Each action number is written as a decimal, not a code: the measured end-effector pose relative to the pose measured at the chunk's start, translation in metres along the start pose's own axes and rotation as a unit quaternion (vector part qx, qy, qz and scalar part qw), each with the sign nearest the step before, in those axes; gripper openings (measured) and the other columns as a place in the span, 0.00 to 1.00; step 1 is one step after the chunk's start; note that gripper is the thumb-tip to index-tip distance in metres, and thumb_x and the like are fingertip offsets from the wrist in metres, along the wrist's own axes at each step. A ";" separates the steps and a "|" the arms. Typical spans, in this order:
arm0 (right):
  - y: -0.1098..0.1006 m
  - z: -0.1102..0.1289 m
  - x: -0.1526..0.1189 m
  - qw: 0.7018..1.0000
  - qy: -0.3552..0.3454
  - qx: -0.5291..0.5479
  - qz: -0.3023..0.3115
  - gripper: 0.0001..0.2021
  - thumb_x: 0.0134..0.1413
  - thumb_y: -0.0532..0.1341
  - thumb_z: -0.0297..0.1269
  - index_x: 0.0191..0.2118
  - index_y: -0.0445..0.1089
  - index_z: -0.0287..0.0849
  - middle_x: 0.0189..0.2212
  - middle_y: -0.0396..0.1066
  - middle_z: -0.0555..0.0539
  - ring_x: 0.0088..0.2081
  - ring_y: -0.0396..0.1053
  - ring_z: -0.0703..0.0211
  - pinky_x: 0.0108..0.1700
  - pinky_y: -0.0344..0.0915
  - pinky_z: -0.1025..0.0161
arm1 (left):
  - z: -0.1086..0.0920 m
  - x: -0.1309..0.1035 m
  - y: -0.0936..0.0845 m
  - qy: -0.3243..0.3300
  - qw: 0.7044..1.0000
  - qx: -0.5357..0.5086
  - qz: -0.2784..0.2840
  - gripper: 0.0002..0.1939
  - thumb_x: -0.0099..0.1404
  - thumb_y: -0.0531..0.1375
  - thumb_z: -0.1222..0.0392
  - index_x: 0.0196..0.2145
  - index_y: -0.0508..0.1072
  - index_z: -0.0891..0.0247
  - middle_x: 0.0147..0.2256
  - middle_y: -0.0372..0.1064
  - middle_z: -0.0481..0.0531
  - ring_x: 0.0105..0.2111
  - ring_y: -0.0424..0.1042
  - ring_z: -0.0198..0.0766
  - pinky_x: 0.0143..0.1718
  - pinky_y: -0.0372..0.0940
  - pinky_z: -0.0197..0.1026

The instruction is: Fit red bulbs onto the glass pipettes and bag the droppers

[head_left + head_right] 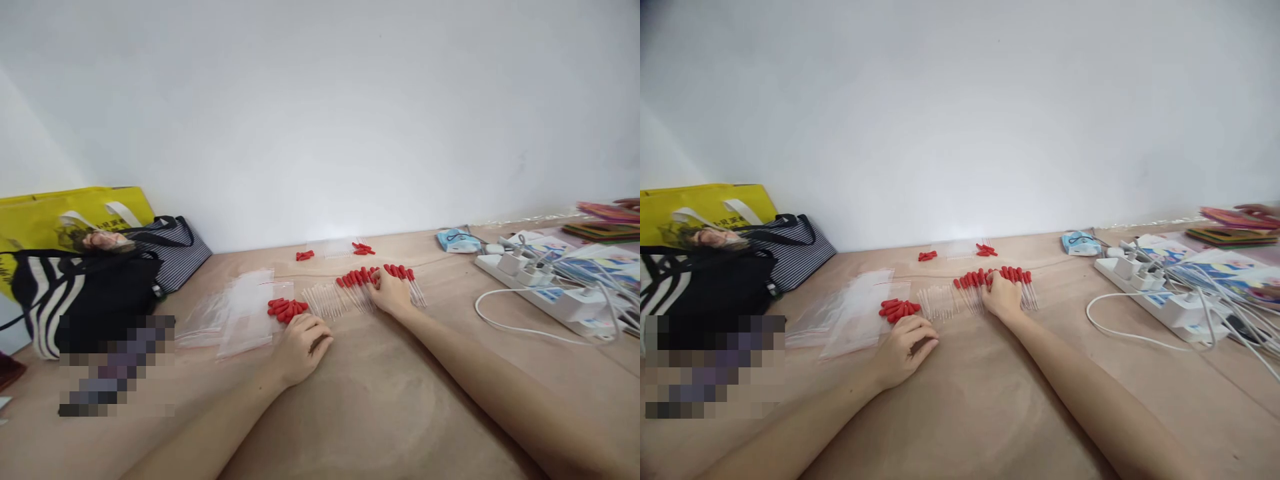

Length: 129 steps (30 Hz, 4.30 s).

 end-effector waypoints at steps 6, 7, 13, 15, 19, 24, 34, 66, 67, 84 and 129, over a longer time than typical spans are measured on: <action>-0.006 0.027 -0.010 0.997 -0.078 -0.002 -0.006 0.11 0.51 0.52 0.42 0.31 0.68 0.43 0.32 0.72 0.47 0.37 0.66 0.56 0.39 0.47 0.59 | 0.002 0.001 0.002 -0.006 1.000 0.007 0.004 0.10 0.60 0.55 0.60 0.22 0.63 0.64 0.24 0.64 0.48 0.28 0.63 0.36 0.35 0.58 0.41; -0.004 0.036 -0.012 0.995 -0.095 -0.005 0.008 0.12 0.51 0.52 0.42 0.30 0.69 0.43 0.32 0.72 0.47 0.37 0.66 0.56 0.40 0.47 0.59 | 0.002 0.001 0.002 -0.007 1.000 0.011 0.005 0.12 0.59 0.55 0.59 0.21 0.61 0.64 0.23 0.63 0.48 0.28 0.62 0.36 0.35 0.58 0.41; 0.020 0.067 -0.013 0.988 -0.080 -0.092 0.096 0.14 0.52 0.50 0.39 0.31 0.71 0.38 0.32 0.72 0.40 0.35 0.67 0.53 0.41 0.47 0.55 | 0.002 0.001 0.002 -0.018 1.000 0.015 0.009 0.06 0.60 0.54 0.61 0.27 0.63 0.63 0.27 0.65 0.50 0.31 0.63 0.38 0.36 0.58 0.42; 0.024 0.073 -0.010 0.985 -0.077 -0.104 0.111 0.14 0.51 0.50 0.37 0.32 0.71 0.36 0.33 0.72 0.37 0.35 0.67 0.52 0.41 0.48 0.55 | 0.002 0.001 0.002 -0.015 1.000 0.007 0.020 0.03 0.60 0.53 0.63 0.30 0.65 0.63 0.29 0.66 0.51 0.32 0.64 0.39 0.37 0.58 0.42; 0.029 0.079 -0.007 0.983 -0.081 -0.106 0.126 0.12 0.49 0.52 0.34 0.32 0.72 0.36 0.34 0.72 0.36 0.35 0.68 0.51 0.41 0.48 0.54 | -0.001 0.000 0.004 -0.007 0.999 0.001 0.036 0.04 0.60 0.53 0.63 0.29 0.66 0.63 0.29 0.66 0.51 0.32 0.64 0.39 0.36 0.59 0.42; 0.034 0.081 -0.007 0.980 -0.085 -0.111 0.138 0.11 0.48 0.52 0.30 0.31 0.72 0.37 0.33 0.72 0.37 0.35 0.68 0.51 0.41 0.49 0.54 | 0.004 0.000 -0.009 -0.028 0.999 0.025 -0.036 0.04 0.59 0.54 0.62 0.29 0.67 0.63 0.31 0.66 0.52 0.34 0.63 0.40 0.38 0.58 0.43; -0.003 0.069 -0.041 0.948 -0.297 -0.044 0.101 0.12 0.57 0.50 0.37 0.35 0.66 0.36 0.35 0.68 0.41 0.39 0.62 0.55 0.40 0.54 0.61 | 0.131 -0.011 -0.067 -0.338 0.934 0.101 -0.045 0.09 0.55 0.53 0.59 0.26 0.71 0.63 0.30 0.71 0.52 0.33 0.68 0.42 0.34 0.60 0.39; -0.009 0.033 -0.070 0.930 -0.312 0.132 0.142 0.08 0.49 0.58 0.40 0.25 0.65 0.41 0.26 0.66 0.49 0.32 0.61 0.61 0.35 0.53 0.63 | 0.000 0.003 -0.002 -0.075 0.997 0.011 0.029 0.05 0.60 0.54 0.62 0.29 0.69 0.63 0.30 0.67 0.50 0.33 0.65 0.40 0.36 0.59 0.45; -0.010 0.032 -0.070 0.932 -0.308 0.127 0.140 0.08 0.49 0.58 0.40 0.26 0.65 0.41 0.26 0.66 0.49 0.32 0.61 0.61 0.35 0.52 0.63 | 0.000 0.002 -0.003 -0.076 0.997 0.007 0.023 0.04 0.60 0.54 0.62 0.30 0.69 0.63 0.30 0.67 0.51 0.33 0.65 0.40 0.37 0.60 0.45; -0.011 0.038 -0.074 0.962 -0.253 0.043 0.087 0.08 0.54 0.53 0.38 0.29 0.64 0.41 0.28 0.69 0.49 0.35 0.62 0.59 0.36 0.45 0.61 | 0.000 0.008 0.006 -0.068 0.998 -0.001 -0.011 0.06 0.63 0.52 0.62 0.32 0.68 0.64 0.31 0.67 0.51 0.34 0.64 0.40 0.37 0.59 0.44; -0.016 0.056 -0.093 0.921 -0.374 0.075 0.084 0.10 0.56 0.49 0.34 0.28 0.65 0.40 0.25 0.69 0.51 0.25 0.59 0.66 0.35 0.40 0.63 | -0.012 0.005 0.005 0.028 0.999 0.002 -0.029 0.12 0.64 0.50 0.60 0.28 0.70 0.65 0.23 0.66 0.50 0.27 0.63 0.37 0.32 0.57 0.40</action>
Point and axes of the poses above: each hand's wrist, its own x-axis towards the middle knuckle, its own y-axis out of the palm, z = x × y, the point moved 7 cm from there along x, towards the middle knuckle
